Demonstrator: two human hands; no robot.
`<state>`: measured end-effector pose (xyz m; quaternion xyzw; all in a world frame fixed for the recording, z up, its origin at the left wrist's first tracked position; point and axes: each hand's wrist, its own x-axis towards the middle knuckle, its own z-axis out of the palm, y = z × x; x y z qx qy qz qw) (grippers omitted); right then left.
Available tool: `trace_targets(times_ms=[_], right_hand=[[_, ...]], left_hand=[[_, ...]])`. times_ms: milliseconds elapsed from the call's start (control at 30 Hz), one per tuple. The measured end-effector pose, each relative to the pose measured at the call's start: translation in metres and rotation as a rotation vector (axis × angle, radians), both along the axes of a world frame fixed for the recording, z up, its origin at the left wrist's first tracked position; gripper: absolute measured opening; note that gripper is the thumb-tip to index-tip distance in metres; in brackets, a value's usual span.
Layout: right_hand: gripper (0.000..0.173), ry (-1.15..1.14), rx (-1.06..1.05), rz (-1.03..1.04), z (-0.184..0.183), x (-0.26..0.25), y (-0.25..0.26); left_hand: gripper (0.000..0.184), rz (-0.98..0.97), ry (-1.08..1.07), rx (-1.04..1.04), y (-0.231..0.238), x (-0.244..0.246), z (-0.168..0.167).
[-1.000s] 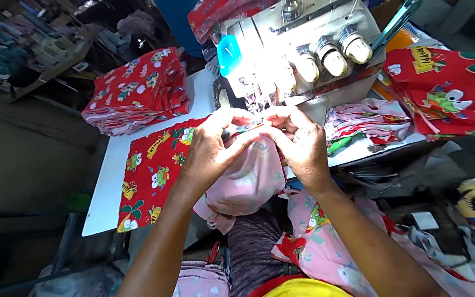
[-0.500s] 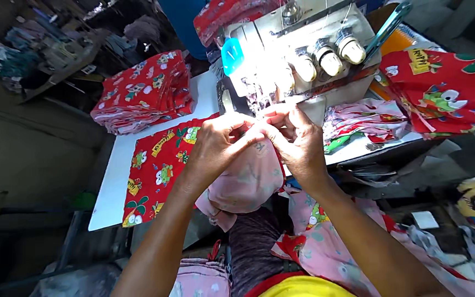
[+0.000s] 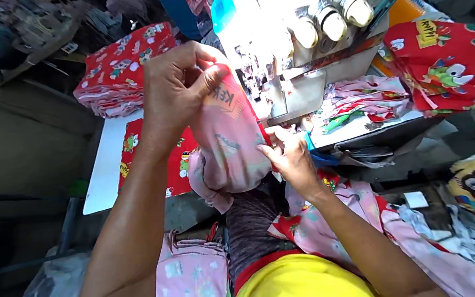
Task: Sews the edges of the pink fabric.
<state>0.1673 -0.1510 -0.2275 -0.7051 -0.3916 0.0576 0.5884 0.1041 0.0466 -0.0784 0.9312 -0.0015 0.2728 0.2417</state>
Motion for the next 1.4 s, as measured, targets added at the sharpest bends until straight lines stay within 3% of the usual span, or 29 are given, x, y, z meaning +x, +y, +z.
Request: trace_targets(times_ms=[133, 433, 800, 1000, 1067, 1200, 1267, 1400], right_hand=[[0.013, 0.129, 0.087, 0.026, -0.005, -0.002, -0.006], [0.018, 0.103, 0.152, 0.008, -0.007, -0.004, -0.008], [0.017, -0.314, 0.025, -0.174, -0.011, -0.004, -0.008], [0.015, -0.376, 0.001, -0.161, -0.013, -0.003, -0.009], [0.013, -0.264, 0.058, -0.023, -0.004, -0.006, -0.017], [0.013, 0.183, 0.125, 0.218, 0.016, -0.021, -0.038], [0.016, 0.223, 0.085, 0.206, 0.005, -0.02, -0.038], [0.02, 0.26, 0.009, 0.2, -0.022, -0.012, -0.037]], left_hand=[[0.015, 0.064, -0.044, -0.019, 0.001, -0.005, 0.002], [0.012, 0.091, -0.064, -0.078, 0.0, -0.011, 0.003], [0.008, 0.063, -0.202, -0.195, 0.004, -0.02, -0.024], [0.003, 0.021, -0.219, -0.263, 0.001, -0.028, -0.033], [0.005, 0.026, -0.23, -0.196, 0.006, -0.03, -0.023], [0.018, 0.035, -0.115, -0.065, 0.02, -0.014, 0.001], [0.026, 0.063, 0.042, 0.011, 0.028, 0.006, -0.013], [0.018, 0.189, 0.14, 0.084, 0.021, 0.036, -0.056]])
